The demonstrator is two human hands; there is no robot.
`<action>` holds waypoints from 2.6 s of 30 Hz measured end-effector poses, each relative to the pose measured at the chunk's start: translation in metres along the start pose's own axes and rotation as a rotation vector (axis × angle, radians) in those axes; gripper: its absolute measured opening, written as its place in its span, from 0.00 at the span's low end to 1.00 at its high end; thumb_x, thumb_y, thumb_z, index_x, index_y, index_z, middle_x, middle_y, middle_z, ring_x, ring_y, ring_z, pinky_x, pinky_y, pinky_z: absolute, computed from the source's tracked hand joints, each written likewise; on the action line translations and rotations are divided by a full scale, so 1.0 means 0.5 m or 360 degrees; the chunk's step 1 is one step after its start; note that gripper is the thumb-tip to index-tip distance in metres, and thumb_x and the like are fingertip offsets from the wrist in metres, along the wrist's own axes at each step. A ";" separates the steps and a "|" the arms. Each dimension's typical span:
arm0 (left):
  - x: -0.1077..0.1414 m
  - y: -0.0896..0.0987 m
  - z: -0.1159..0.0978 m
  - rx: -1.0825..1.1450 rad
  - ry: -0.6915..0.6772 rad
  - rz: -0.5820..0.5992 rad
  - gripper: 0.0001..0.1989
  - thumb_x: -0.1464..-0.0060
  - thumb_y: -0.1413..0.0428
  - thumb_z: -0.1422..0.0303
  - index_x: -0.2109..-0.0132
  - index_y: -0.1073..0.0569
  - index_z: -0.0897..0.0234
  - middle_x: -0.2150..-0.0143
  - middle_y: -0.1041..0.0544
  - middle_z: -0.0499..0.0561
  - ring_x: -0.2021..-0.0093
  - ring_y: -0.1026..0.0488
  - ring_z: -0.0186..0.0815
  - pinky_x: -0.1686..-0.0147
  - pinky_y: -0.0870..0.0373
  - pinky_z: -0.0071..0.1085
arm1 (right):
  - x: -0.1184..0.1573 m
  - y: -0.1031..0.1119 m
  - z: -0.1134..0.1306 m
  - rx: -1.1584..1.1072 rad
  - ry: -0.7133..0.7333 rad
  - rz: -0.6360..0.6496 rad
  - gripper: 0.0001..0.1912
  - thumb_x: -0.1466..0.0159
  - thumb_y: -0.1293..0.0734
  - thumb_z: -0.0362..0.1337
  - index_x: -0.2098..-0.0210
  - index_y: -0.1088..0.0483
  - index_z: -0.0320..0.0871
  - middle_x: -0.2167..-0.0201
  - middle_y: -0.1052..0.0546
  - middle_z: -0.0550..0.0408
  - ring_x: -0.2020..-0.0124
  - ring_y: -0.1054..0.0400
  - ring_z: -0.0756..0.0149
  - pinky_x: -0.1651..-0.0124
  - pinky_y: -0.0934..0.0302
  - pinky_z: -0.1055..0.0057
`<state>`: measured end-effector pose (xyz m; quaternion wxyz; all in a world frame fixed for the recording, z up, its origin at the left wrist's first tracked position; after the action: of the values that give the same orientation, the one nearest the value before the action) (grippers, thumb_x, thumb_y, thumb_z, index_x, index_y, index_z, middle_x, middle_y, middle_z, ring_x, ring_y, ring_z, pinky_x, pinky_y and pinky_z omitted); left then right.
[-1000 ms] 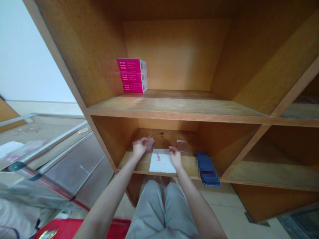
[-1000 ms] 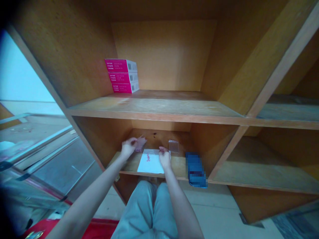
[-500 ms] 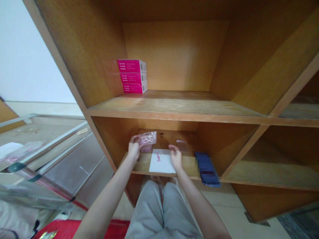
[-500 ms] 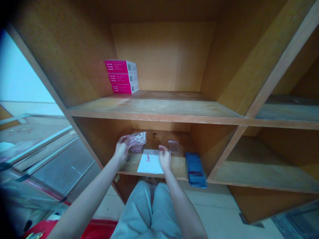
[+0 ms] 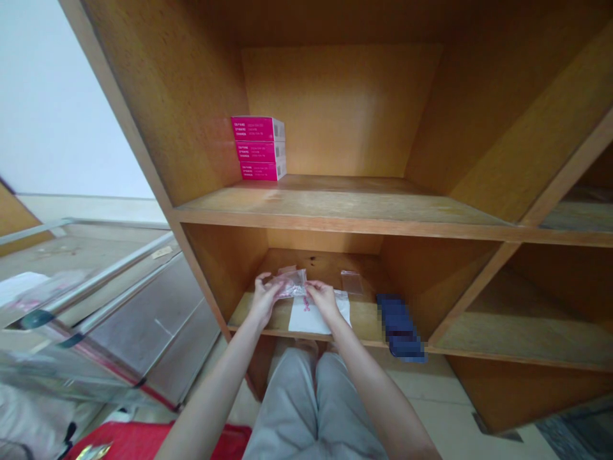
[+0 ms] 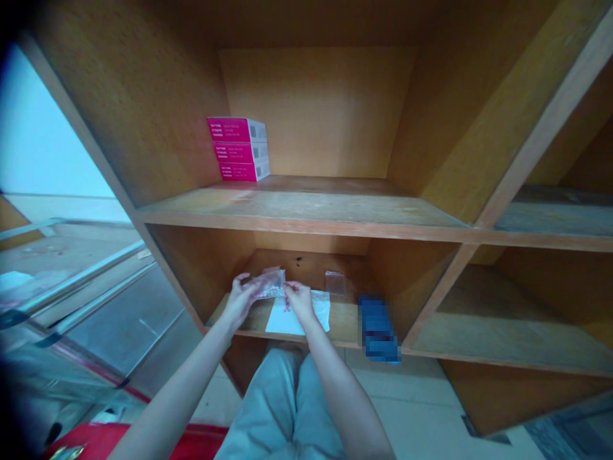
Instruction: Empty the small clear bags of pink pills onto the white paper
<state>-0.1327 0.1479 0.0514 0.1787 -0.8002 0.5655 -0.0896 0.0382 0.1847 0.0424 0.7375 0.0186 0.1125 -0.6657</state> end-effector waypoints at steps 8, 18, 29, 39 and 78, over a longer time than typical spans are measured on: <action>0.006 0.002 -0.018 -0.0550 -0.0285 0.0162 0.05 0.64 0.48 0.75 0.77 0.27 0.64 0.58 0.27 0.52 0.56 0.32 0.40 0.63 0.34 0.31 | 0.015 -0.039 0.009 -0.0048 -0.0092 0.0079 0.08 0.52 0.35 0.38 0.74 0.28 0.40 0.82 0.29 0.59 0.83 0.40 0.73 0.83 0.47 0.78; 0.016 -0.022 -0.033 -0.0778 -0.0354 0.0198 0.05 0.59 0.44 0.68 0.73 0.23 0.62 0.48 0.35 0.53 0.44 0.41 0.45 0.50 0.41 0.39 | 0.022 -0.068 0.034 0.0087 -0.0036 0.0210 0.08 0.49 0.36 0.39 0.77 0.28 0.40 0.84 0.29 0.58 0.82 0.38 0.72 0.80 0.45 0.77; 0.009 -0.030 -0.038 -0.0946 -0.0510 0.0230 0.07 0.60 0.41 0.64 0.73 0.23 0.62 0.53 0.30 0.56 0.44 0.41 0.45 0.47 0.45 0.41 | 0.010 -0.073 0.040 0.0159 -0.0025 0.0363 0.09 0.47 0.39 0.36 0.78 0.31 0.39 0.82 0.30 0.57 0.80 0.37 0.73 0.76 0.42 0.77; 0.005 -0.025 -0.030 -0.0916 -0.0453 0.0206 0.06 0.59 0.44 0.67 0.74 0.23 0.63 0.48 0.33 0.55 0.46 0.39 0.45 0.48 0.44 0.42 | 0.022 -0.076 0.057 0.0326 0.0055 0.0442 0.08 0.46 0.37 0.37 0.70 0.29 0.38 0.77 0.27 0.54 0.76 0.35 0.70 0.77 0.41 0.77; 0.023 -0.024 -0.030 -0.0995 -0.0484 -0.0091 0.04 0.63 0.46 0.72 0.81 0.29 0.64 0.57 0.29 0.53 0.50 0.36 0.42 0.50 0.43 0.37 | 0.004 -0.048 0.068 0.1231 0.0277 0.0115 0.05 0.46 0.38 0.34 0.72 0.31 0.41 0.78 0.27 0.54 0.74 0.33 0.66 0.70 0.43 0.74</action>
<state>-0.1235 0.1380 0.0694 0.0045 -0.8360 0.5098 0.2032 0.0195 0.1742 0.0783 0.6867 0.3552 -0.0853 -0.6285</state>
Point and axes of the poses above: each hand's wrist, its own x-axis away from the middle knuckle, its own y-axis out of the back of the hand, z = x × y, the point moved 8 cm from there along -x, towards the middle knuckle
